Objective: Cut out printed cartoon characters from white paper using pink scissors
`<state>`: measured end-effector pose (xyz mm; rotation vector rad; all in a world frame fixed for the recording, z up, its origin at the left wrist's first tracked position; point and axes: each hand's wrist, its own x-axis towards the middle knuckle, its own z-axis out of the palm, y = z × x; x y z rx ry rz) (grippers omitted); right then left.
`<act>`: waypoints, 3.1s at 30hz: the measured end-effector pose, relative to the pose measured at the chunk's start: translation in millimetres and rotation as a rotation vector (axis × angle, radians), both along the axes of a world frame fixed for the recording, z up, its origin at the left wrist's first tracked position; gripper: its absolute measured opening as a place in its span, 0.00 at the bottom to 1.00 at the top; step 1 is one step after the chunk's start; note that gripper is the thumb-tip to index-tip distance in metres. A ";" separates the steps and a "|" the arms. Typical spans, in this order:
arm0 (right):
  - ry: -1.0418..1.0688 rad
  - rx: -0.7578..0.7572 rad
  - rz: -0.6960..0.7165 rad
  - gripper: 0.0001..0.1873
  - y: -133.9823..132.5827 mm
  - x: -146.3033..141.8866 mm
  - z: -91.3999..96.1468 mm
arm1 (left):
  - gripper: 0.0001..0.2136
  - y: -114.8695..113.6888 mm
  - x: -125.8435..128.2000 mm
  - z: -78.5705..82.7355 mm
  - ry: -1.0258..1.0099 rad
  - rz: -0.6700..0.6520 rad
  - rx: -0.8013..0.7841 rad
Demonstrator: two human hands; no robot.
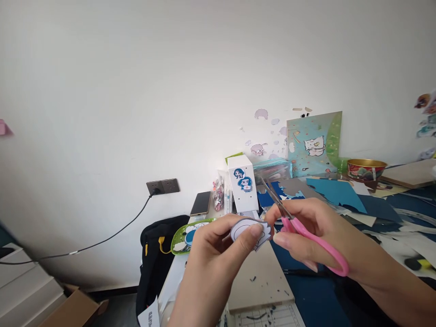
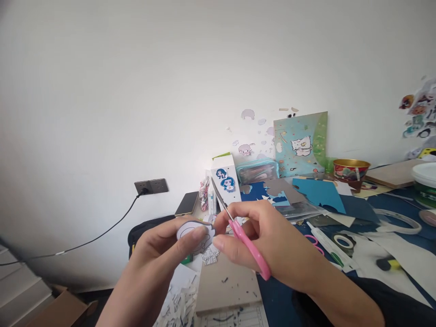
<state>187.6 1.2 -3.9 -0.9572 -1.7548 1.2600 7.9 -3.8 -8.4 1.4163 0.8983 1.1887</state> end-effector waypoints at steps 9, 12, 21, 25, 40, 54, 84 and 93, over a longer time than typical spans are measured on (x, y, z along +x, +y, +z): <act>-0.005 0.054 -0.096 0.09 -1.3 -4.1 -3.5 | 0.08 1.3 -1.5 -1.7 -0.079 0.000 -0.024; -0.048 0.077 -0.112 0.09 -4.4 -4.9 -1.9 | 0.09 0.4 -1.5 -1.7 -0.082 0.013 -0.024; -0.180 0.038 0.207 0.08 10.4 15.9 4.8 | 0.07 -8.7 -2.1 4.5 -0.166 0.049 -0.044; -0.145 0.019 0.316 0.09 17.7 14.8 -6.2 | 0.06 -12.2 -1.5 5.7 -0.186 0.067 -0.040; -0.323 0.265 0.223 0.09 10.7 12.2 -4.6 | 0.06 -19.0 -1.8 12.7 -0.155 0.107 0.038; -0.371 0.224 0.191 0.10 8.0 12.0 -4.0 | 0.06 -19.7 -3.0 13.4 -0.128 0.129 0.026; 0.085 0.007 0.122 0.11 6.4 -0.3 0.7 | 0.08 -4.5 -2.2 6.2 0.049 0.026 0.006; 0.136 0.016 0.150 0.09 7.9 -0.7 -2.0 | 0.06 -0.4 -5.7 -4.9 -0.139 -0.039 -0.060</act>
